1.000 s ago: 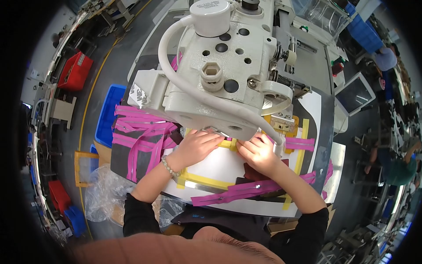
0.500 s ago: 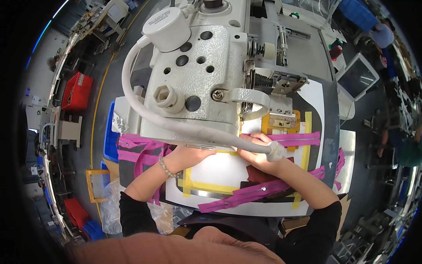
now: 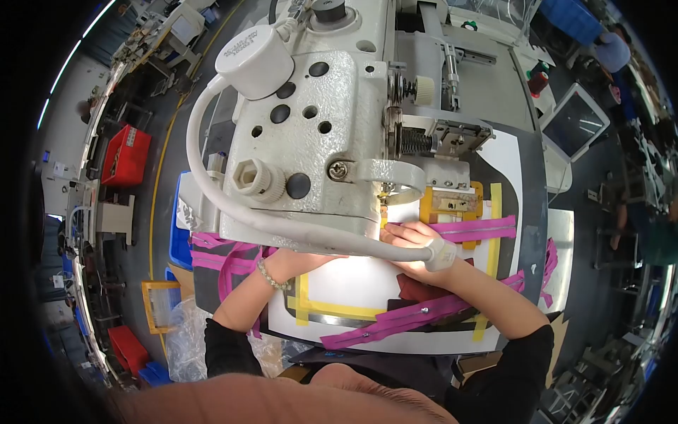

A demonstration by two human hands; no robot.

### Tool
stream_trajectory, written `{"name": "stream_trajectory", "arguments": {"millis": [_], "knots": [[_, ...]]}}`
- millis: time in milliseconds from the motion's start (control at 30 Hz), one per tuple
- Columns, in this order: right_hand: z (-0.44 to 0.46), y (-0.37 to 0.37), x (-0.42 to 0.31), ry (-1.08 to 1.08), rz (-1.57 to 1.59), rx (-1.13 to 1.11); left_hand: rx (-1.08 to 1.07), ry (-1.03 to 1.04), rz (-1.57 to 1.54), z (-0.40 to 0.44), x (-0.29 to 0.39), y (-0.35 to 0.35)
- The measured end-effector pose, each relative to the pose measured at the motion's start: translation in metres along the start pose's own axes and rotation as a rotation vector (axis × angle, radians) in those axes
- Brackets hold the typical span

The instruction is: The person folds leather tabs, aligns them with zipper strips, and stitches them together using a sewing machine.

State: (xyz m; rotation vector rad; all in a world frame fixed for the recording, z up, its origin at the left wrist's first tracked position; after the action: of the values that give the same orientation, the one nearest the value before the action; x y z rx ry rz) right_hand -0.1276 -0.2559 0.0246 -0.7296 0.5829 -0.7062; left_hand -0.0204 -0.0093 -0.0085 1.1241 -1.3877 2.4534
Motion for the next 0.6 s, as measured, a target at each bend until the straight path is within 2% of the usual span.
{"name": "stream_trajectory", "arguments": {"millis": [67, 200, 267, 367, 500, 533, 600], "knots": [[0.005, -0.002, -0.004, 0.018, 0.019, 0.018, 0.060, 0.098, 0.019, -0.004, -0.005, 0.001], [0.002, 0.005, -0.004, 0.039, 0.041, 0.060, 0.091, 0.076, 0.018, 0.002, 0.003, -0.004], [-0.011, 0.021, -0.002, 0.032, -0.004, 0.091, 0.068, 0.093, 0.036, 0.003, 0.004, -0.005], [-0.002, 0.017, -0.009, -0.032, -0.126, 0.067, 0.055, 0.261, 0.238, -0.001, 0.003, -0.004], [0.006, 0.020, -0.018, -0.095, -0.289, 0.067, 0.068, 0.323, 0.288, -0.002, 0.007, -0.003], [0.014, 0.019, -0.018, -0.166, -0.348, 0.134, 0.071, 0.333, 0.284, -0.002, 0.006, -0.001], [0.012, 0.025, -0.018, -0.167, -0.377, 0.177, 0.101, 0.358, 0.253, 0.000, 0.008, -0.001]]}}
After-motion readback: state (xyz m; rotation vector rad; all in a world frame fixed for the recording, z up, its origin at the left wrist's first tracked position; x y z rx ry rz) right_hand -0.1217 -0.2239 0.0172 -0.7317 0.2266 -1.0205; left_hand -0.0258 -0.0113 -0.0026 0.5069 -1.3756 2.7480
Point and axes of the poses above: each hand's wrist, its own z-axis towards the middle knuckle, its own y-axis out of the palm, x = y × z, the point moved 1 cm from there along z, towards the middle knuckle, and after that the axes turned 13 degrees about x, right-handed, at the moved point
